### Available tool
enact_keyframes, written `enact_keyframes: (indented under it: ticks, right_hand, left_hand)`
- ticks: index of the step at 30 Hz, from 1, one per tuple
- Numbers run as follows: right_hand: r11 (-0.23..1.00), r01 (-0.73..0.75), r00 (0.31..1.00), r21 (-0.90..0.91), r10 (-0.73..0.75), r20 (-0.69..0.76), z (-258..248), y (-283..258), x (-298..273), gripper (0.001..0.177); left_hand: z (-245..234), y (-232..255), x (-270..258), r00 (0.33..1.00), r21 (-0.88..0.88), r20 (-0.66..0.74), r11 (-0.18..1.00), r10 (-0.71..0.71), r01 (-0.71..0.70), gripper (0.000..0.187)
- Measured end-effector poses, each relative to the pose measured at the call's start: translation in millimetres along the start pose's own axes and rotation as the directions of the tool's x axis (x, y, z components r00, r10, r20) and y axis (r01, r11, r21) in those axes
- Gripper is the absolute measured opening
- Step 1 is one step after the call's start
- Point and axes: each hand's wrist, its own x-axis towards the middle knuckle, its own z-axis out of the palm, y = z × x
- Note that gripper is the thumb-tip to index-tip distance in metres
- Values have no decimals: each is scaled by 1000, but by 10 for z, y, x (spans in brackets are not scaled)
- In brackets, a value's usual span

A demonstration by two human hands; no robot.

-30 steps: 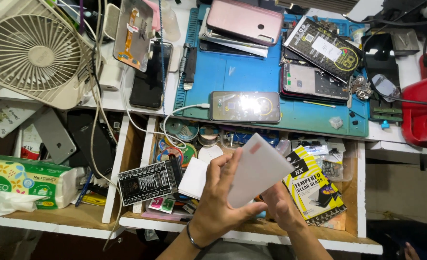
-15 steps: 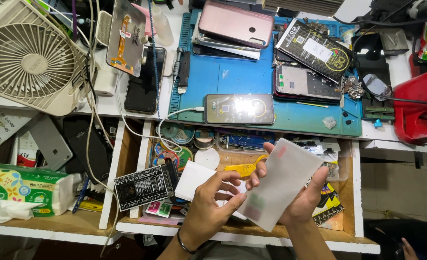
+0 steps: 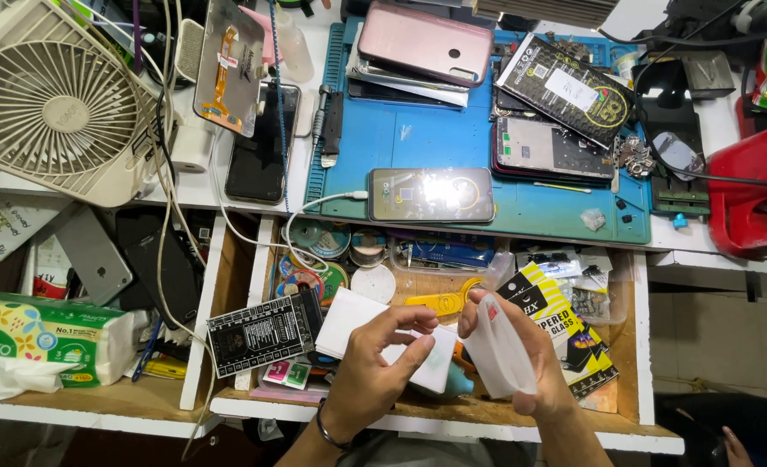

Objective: The person unpacks a tempered glass screen protector from its box, removes the protective film, and cleans the smartphone screen with a wipe. They then align and apply the screen protector to the phone.

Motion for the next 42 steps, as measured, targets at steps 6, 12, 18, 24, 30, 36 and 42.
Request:
enact_keyframes:
  ticks: [6,12,18,24,30,36,42]
  right_hand:
    - [975,-5,998,-221,17,53,-32,-64,-29,102]
    - [800,-96,984,-593,167,67,42,-268,4,103]
    - [712,-175,920,-681,364,145,40,-324,4,102]
    - [845,-469,836,-258,519,177,56,-243,-22,94]
    - [702,-645,740,302,672,19,163,-115,-135,93]
    - [718,-616,776,326,623,94,60,40,-133,84]
    - [601,-694,661,395,750,21,-20,124,-236,89]
  left_hand:
    - [-179,512,105,800,234,119,766,588,-598,11]
    - [-231,768,305,588,437,510,400,627,-806,17]
    - [-299,846,507,538,357,675,415,505,-837,14]
    - [-595,980,742,780,267,436,763,449,-589,5]
    - [-407,453,737,993,-312,116,950,37,1,53]
    - [-58,73,434,947,-460,204,830,-249,317,40]
    - [-229,136,578,992,-584,-124,808,3,-75,27]
